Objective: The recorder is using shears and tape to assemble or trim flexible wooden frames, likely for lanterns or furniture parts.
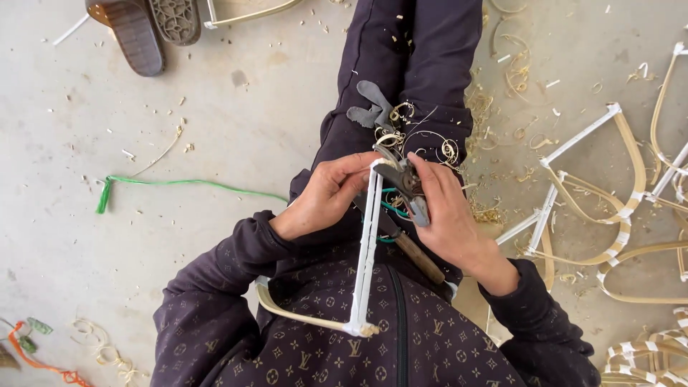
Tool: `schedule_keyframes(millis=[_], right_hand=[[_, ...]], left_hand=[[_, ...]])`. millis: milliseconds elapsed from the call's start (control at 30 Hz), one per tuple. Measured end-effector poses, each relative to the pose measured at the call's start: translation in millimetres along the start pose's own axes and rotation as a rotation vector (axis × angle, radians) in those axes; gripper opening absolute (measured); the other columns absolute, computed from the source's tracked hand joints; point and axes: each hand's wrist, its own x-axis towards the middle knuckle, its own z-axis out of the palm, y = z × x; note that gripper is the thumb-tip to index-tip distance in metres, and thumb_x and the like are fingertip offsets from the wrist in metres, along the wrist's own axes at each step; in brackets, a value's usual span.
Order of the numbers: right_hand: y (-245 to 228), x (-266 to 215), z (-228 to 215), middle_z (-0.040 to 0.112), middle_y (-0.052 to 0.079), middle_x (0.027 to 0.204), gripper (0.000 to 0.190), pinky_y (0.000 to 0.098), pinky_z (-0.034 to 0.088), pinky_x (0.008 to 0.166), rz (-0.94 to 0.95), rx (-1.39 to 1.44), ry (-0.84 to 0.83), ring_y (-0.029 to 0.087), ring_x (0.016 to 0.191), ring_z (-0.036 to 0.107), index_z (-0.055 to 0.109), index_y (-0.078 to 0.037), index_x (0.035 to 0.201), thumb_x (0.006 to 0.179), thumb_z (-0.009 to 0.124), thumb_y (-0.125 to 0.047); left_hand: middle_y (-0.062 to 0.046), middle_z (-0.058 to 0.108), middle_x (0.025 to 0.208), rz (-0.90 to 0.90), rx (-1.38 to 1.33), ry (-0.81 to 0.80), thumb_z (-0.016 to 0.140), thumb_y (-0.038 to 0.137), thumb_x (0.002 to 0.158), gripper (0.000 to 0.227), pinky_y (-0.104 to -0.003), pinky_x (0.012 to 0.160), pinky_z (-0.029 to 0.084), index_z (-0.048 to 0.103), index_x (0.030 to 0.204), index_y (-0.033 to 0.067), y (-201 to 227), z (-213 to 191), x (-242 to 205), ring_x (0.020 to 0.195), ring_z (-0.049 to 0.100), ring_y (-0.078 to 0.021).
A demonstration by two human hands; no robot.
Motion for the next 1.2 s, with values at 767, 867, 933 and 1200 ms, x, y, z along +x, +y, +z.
schedule_keyframes(millis=[767,867,933,1200], right_hand=[[14,6,11,0.043,0.028,0.149,0.084,0.0495,0.038,0.117,-0.038,-0.014,-0.044,0.045,0.139,0.046,0.032,0.002,0.155,0.080,0.070,-0.001],[26,8,13,0.045,0.030,0.150,0.078,0.0483,0.041,0.117,-0.158,-0.086,0.112,0.046,0.140,0.047,0.035,0.003,0.152,0.083,0.071,-0.002],[41,10,17,0.062,0.022,0.125,0.060,0.0470,0.050,0.101,-0.166,-0.022,0.136,0.041,0.116,0.062,0.051,0.000,0.134,0.081,0.077,-0.008],[88,28,26,0.067,0.016,0.103,0.041,0.0411,0.054,0.081,-0.111,0.010,0.119,0.033,0.094,0.068,0.057,-0.002,0.117,0.081,0.074,-0.010]], left_hand=[[-0.002,0.070,0.113,-0.041,-0.048,-0.156,0.050,0.005,0.110,0.030,-0.023,0.089,0.055,0.060,0.137,-0.0008,2,-12,2,0.099,0.061,-0.0046],[-0.001,0.070,0.107,0.025,0.035,-0.135,0.049,0.004,0.107,0.032,-0.022,0.086,0.053,0.060,0.137,-0.0003,7,-9,6,0.095,0.058,-0.0040],[-0.001,0.072,0.103,0.008,0.123,-0.068,0.051,0.003,0.105,0.030,-0.022,0.085,0.053,0.063,0.132,-0.0010,2,-9,11,0.095,0.058,-0.0036],[0.002,0.069,0.101,-0.050,-0.079,-0.095,0.051,0.004,0.106,0.033,-0.022,0.082,0.054,0.063,0.136,0.0016,-17,-6,18,0.090,0.060,-0.0037]])
